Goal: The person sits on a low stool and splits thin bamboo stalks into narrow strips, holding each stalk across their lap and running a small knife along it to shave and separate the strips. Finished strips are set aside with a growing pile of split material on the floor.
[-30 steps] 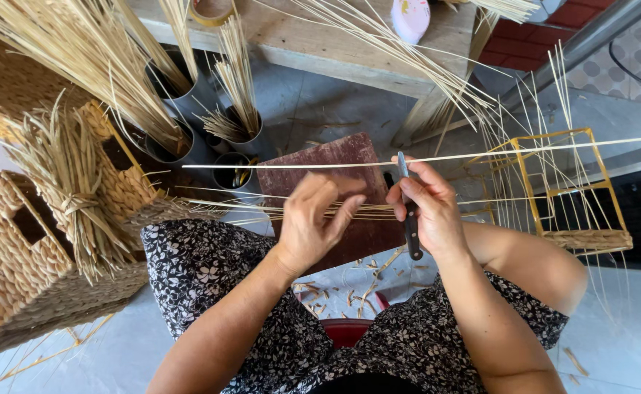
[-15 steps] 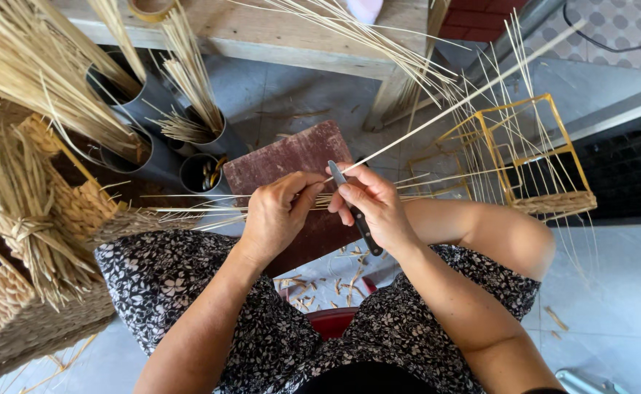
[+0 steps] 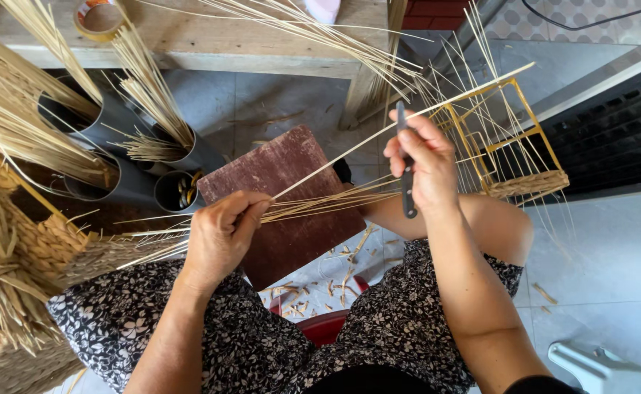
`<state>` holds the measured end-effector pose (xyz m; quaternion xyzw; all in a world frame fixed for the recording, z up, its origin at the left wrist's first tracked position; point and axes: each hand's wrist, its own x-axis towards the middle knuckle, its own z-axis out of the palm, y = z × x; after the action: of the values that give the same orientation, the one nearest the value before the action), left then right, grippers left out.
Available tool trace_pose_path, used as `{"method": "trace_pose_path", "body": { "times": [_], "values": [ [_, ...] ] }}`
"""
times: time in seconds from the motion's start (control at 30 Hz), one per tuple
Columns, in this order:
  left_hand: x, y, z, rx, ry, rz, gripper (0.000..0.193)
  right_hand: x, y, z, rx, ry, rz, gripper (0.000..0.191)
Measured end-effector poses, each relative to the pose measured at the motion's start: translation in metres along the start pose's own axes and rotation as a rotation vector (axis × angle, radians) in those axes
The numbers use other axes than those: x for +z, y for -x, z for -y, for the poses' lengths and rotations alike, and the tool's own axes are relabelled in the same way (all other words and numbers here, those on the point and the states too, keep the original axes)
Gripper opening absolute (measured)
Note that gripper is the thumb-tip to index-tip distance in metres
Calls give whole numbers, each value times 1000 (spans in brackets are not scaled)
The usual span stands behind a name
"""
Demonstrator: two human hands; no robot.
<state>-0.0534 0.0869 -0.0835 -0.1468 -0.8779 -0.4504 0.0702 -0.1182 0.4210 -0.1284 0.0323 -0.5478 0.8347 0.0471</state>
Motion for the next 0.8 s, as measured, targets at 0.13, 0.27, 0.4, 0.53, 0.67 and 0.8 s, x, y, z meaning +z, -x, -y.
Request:
{"method": "trace_pose_path", "body": {
  "times": [0.13,0.27,0.4,0.53,0.67,0.8],
  "values": [
    [-6,-2,0,-34,-17,1,6,-29,-10,11,-48,-17,-116,25],
    [-13,-2,-1,-28,-8,-19,7,-67,-20,25,-89,-20,-248,27],
    [-18,0,0,-67,-29,-9,7,-100,-27,39,-146,-41,-352,27],
    [-21,0,4,-70,3,-85,8,-104,-23,60,-243,-107,-451,28],
    [-6,-5,3,-25,38,-97,8,-47,-6,41,-112,71,-224,28],
    [6,-5,-4,-10,27,-28,7,41,37,-8,179,190,242,43]
  ]
}}
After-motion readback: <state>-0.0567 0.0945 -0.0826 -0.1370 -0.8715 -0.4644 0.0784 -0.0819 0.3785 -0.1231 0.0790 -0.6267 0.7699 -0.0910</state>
